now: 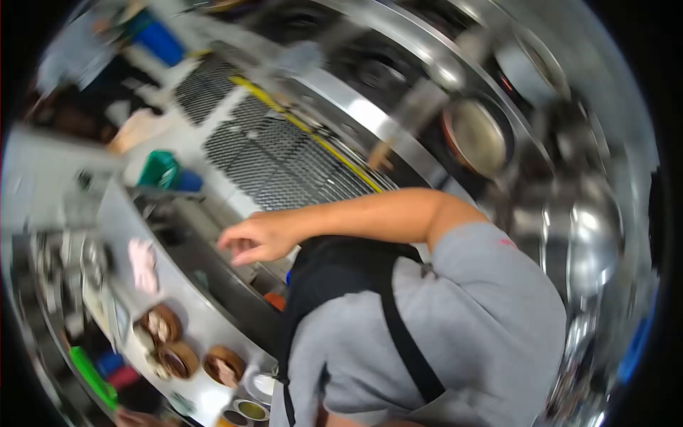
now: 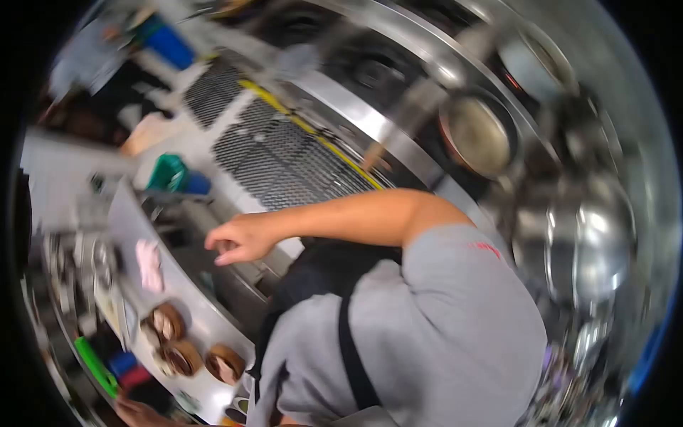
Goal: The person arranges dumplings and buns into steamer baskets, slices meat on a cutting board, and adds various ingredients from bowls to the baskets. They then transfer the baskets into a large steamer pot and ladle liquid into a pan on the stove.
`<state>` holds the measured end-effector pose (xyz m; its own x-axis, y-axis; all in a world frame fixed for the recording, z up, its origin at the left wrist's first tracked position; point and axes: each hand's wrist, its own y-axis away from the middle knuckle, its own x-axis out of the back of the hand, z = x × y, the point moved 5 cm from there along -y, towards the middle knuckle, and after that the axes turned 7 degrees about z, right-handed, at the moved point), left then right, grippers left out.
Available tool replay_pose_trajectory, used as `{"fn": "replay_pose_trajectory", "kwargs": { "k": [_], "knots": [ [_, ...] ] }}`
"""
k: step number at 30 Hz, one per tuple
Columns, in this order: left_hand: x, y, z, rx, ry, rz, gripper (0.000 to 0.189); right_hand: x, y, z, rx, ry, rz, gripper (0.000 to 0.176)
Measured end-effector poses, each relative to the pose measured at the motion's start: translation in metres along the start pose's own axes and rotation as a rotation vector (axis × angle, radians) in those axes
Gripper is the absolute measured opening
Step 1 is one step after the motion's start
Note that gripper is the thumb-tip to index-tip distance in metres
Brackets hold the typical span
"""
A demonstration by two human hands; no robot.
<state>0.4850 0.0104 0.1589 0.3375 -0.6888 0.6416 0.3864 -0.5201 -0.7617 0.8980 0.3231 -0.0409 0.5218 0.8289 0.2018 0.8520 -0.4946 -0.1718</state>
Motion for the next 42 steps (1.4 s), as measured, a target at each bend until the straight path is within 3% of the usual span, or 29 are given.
{"fn": "replay_pose_trajectory", "kwargs": {
  "k": [1, 2, 3, 4, 5, 6, 7, 10, 12, 13, 15, 16, 17, 19, 21, 23, 24, 25, 27, 28, 30, 33, 35, 38, 40, 41, 42],
  "knots": [
    [-0.041, 0.020, 0.013, -0.185, 0.283, -0.080, 0.019, -0.003, 0.012, 0.004, -0.122, -0.258, 0.089, 0.047],
    [-0.087, 0.044, 0.131, 0.190, 0.800, -0.310, 0.015, 0.005, 0.027, 0.007, -0.157, -0.269, 0.137, 0.047],
    [-0.121, 0.071, 0.221, -0.439, 0.431, -0.439, 0.016, 0.012, 0.043, 0.021, -0.475, -0.589, 0.105, 0.048],
    [-0.165, 0.095, 0.268, -0.504, 0.806, -0.679, 0.020, 0.015, 0.058, 0.025, -0.770, -0.916, 0.075, 0.050],
    [-0.183, 0.116, 0.338, -0.659, 0.856, -0.675, 0.031, 0.018, 0.077, 0.037, -0.740, -0.918, 0.002, 0.052],
    [-0.200, 0.132, 0.391, -0.769, 0.956, -0.751, 0.030, 0.021, 0.104, 0.049, -0.709, -0.908, -0.072, 0.056],
    [-0.225, 0.157, 0.421, -0.802, 1.083, -0.816, 0.029, 0.029, 0.136, 0.045, -0.658, -0.774, 0.014, 0.054],
    [-0.254, 0.200, 0.508, -0.943, 1.329, -0.964, 0.035, 0.032, 0.250, 0.045, -0.779, -0.723, 0.441, 0.060],
    [-0.313, 0.252, 0.539, -0.904, 1.294, -1.041, 0.039, 0.013, 0.350, 0.035, -1.012, -0.448, 0.730, 0.058],
    [-0.367, 0.290, 0.548, -0.864, 1.242, -1.083, 0.040, 0.001, 0.399, 0.025, -1.257, -0.285, 0.832, 0.052],
    [-0.455, 0.380, 0.569, -0.801, 0.995, -1.522, 0.040, -0.020, 0.468, -0.004, -1.336, -0.222, 1.240, 0.047],
    [-0.481, 0.426, 0.586, -0.719, 1.044, -1.505, 0.042, -0.018, 0.485, -0.023, -1.385, -0.200, 1.434, 0.048],
    [-0.496, 0.456, 0.604, -0.634, 1.087, -1.490, 0.045, -0.016, 0.497, -0.025, -1.394, -0.195, 1.427, 0.048],
    [-0.448, 0.467, 0.651, 0.262, 0.980, -2.023, 0.045, 0.002, 0.520, -0.030, -1.162, -0.291, 1.711, 0.055],
    [-0.451, 0.531, 0.688, 0.715, 1.197, -2.060, 0.049, 0.032, 0.530, -0.018, -1.215, -0.256, 1.631, 0.052],
    [-0.424, 0.543, 0.728, 0.897, 1.205, -1.981, 0.040, 0.064, 0.545, 0.007, -1.169, 0.666, 1.257, 0.041],
    [-0.417, 0.544, 0.743, 1.113, 1.199, -1.883, 0.034, 0.085, 0.527, 0.002, -1.157, 0.648, 1.325, 0.035],
    [-0.414, 0.536, 0.749, 0.876, 1.218, -1.731, 0.032, 0.104, 0.518, 0.001, -1.143, 0.657, 1.295, 0.035],
    [-0.425, 0.553, 0.748, 1.271, 1.005, -1.691, 0.032, 0.130, 0.511, 0.013, -1.392, 0.691, 1.071, 0.034],
    [-0.440, 0.558, 0.743, 1.295, 1.016, -1.662, 0.032, 0.137, 0.522, 0.027, -1.330, 0.740, 1.052, 0.034],
    [-0.455, 0.576, 0.731, 1.307, 1.139, -2.186, 0.056, 0.149, 0.529, 0.037, -1.347, 0.773, 1.050, 0.033],
    [-0.407, 0.499, 0.675, 1.306, 0.996, -2.062, 0.066, 0.155, 0.530, 0.036, -1.448, 0.774, 0.989, 0.034],
    [-0.435, 0.499, 0.617, 0.973, 0.806, -2.095, 0.062, 0.143, 0.536, 0.035, -1.408, 0.827, 0.972, 0.037],
    [-0.440, 0.461, 0.511, 0.826, 0.827, -2.021, 0.054, 0.131, 0.518, -0.019, -1.486, 0.858, 0.650, 0.042],
    [-0.410, 0.408, 0.444, 0.754, 0.817, -1.991, 0.051, 0.133, 0.489, -0.074, -1.321, 0.732, 0.441, 0.040],
    [-0.401, 0.382, 0.415, 0.727, 0.845, -1.989, 0.049, 0.144, 0.421, -0.120, -1.173, 0.587, 0.410, 0.040],
    [-0.393, 0.365, 0.388, 0.704, 0.927, -1.985, 0.046, 0.155, 0.447, -0.109, -1.171, 0.536, 0.456, 0.040]
  ]
}}
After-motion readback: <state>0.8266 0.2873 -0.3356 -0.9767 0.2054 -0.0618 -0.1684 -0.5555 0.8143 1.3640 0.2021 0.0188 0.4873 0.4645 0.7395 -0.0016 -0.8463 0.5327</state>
